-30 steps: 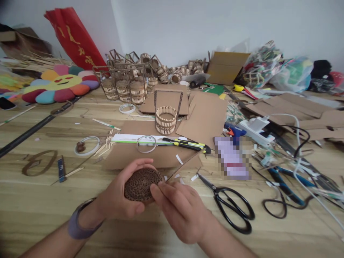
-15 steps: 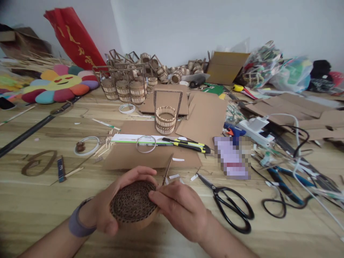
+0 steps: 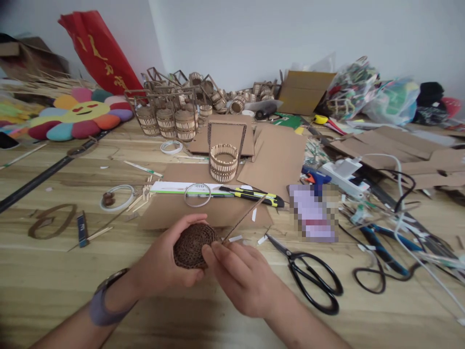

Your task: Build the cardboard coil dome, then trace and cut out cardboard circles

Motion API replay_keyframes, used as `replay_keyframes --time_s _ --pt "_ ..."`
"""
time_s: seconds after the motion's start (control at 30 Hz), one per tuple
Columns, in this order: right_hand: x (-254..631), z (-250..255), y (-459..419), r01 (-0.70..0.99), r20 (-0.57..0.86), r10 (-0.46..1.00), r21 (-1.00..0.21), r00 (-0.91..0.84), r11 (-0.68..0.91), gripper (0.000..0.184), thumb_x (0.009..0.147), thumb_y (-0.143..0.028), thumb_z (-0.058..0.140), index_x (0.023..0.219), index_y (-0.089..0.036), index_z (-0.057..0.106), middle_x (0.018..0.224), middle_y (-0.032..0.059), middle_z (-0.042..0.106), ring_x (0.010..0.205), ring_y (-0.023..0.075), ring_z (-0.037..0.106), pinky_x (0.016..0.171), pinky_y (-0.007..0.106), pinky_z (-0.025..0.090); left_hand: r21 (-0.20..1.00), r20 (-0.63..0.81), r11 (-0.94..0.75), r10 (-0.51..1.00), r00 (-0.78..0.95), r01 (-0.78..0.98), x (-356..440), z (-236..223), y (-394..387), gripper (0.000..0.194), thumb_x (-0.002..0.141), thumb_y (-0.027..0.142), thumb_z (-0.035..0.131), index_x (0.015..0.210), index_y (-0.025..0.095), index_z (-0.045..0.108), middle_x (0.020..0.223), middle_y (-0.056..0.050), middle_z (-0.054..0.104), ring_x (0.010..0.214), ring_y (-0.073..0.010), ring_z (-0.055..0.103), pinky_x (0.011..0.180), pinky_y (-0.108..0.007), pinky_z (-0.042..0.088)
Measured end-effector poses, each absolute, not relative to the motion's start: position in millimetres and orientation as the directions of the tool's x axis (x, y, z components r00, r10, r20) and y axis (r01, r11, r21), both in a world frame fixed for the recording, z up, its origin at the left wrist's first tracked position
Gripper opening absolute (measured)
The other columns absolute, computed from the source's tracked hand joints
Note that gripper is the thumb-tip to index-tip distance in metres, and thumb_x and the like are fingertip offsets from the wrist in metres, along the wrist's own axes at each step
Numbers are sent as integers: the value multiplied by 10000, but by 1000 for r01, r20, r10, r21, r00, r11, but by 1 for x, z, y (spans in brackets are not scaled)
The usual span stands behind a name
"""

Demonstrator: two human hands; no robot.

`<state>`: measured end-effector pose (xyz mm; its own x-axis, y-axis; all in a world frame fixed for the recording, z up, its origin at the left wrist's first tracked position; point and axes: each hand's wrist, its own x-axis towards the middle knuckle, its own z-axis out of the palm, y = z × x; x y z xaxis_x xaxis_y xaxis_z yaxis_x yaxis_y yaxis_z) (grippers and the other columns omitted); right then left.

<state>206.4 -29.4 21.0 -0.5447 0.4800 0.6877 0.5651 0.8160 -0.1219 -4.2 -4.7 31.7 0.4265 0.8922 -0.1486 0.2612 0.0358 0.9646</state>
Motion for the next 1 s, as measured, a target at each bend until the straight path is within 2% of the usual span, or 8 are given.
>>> replay_keyframes --time_s 0.13,0.3,0.43,0.6,0.73,0.87,0.93,1.0 --pt "206 11 -30 506 665 558 -300 -497 808 219 1014 -162 487 1174 -209 629 887 16 761 624 129 655 570 244 526 986 -107 26 858 503 166 -7 30 -4 886 499 261 870 1299 236 488 1226 -86 608 1057 -304 615 957 -437 483" --pt "205 10 -35 457 637 645 -464 -423 759 184 988 -186 555 1130 -261 645 842 -24 761 589 122 647 545 237 515 998 -69 64 795 602 29 -11 24 -2 914 462 337 921 1269 223 506 1219 -96 611 1091 -311 610 965 -427 479" --pt "203 16 -36 399 631 679 -552 -375 733 114 981 -249 583 1017 -239 690 777 -13 758 580 125 664 559 234 531 999 -27 51 763 646 -18 -16 20 -1 926 461 383 943 1271 229 522 1236 -98 612 1116 -309 601 994 -430 460" --pt "191 16 -33 336 539 787 -712 -302 616 302 985 -387 552 791 -233 724 590 -3 672 517 133 629 494 228 519 992 77 15 711 699 -124 -20 19 -1 921 476 403 951 1279 248 529 1211 -84 624 1132 -303 598 1031 -444 428" --pt "182 14 -33 231 520 825 -794 -220 562 435 1014 -487 430 828 -235 732 559 10 627 461 141 574 415 244 488 971 129 66 665 735 -230 -20 19 -1 957 454 453 956 1292 255 537 1240 -86 612 1186 -322 573 1080 -476 388" --pt "194 16 -32 310 526 807 -746 -267 589 246 985 -369 535 952 -227 734 691 37 709 610 182 682 507 267 549 967 109 106 649 753 -232 -21 17 2 1014 476 462 950 1358 269 487 1280 -96 606 1225 -331 563 1100 -498 371" --pt "203 16 -30 433 570 768 -638 -290 637 160 965 -283 576 1001 -225 721 762 35 737 654 180 699 566 267 568 986 64 66 686 725 -150 -21 18 5 1042 499 463 941 1398 268 451 1345 -115 581 1265 -343 539 1105 -499 370" --pt "210 15 -26 546 638 684 -453 -354 705 183 986 -209 530 1078 -213 688 810 35 753 623 157 681 566 255 559 999 -37 26 758 651 26 -19 21 8 1022 533 489 916 1411 255 448 1399 -131 554 1294 -361 515 1100 -509 377"
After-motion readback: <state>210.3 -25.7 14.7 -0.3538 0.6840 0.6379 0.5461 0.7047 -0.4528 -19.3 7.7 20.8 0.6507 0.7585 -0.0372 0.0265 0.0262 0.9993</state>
